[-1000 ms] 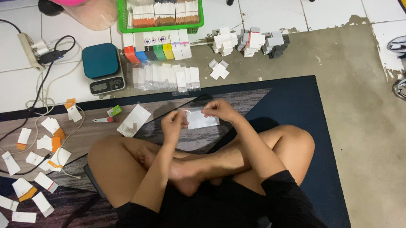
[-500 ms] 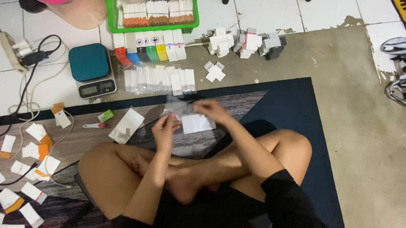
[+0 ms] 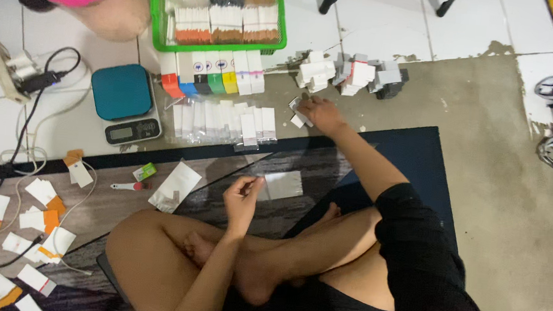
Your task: The person picks up individual white rectangular objects, place them into small clear plastic bags one by one, and then places the bags into a growing stack.
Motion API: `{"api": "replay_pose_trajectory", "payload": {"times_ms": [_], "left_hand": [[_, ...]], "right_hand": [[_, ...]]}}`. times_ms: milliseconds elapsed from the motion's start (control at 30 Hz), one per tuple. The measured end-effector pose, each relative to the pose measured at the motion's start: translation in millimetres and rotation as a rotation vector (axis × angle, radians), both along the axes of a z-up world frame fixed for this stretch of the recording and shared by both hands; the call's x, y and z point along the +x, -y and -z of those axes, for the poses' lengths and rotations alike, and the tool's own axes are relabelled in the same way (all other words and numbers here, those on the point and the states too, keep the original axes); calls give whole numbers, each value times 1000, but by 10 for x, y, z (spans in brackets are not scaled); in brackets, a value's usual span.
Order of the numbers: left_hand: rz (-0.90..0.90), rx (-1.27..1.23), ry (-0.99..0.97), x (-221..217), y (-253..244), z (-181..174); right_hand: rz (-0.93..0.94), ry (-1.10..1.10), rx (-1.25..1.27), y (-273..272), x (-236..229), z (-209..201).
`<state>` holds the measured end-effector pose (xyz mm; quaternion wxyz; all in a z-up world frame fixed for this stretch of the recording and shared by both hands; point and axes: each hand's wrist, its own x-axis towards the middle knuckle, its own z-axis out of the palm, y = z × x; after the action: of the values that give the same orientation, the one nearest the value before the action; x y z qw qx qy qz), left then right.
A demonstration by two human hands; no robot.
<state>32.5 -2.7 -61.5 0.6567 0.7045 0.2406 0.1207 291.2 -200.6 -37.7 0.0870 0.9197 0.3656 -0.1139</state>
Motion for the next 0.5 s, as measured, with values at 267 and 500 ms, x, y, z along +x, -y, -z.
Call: {"api": "replay_pose_trajectory", "payload": {"times_ms": [267, 500], "left_hand": [[26, -58, -65, 25, 38, -129], [12, -50, 12, 7, 31, -245]], "right_hand": [[-141, 47, -117, -19, 326, 275], [-80, 5, -50, -112, 44, -323]]}}
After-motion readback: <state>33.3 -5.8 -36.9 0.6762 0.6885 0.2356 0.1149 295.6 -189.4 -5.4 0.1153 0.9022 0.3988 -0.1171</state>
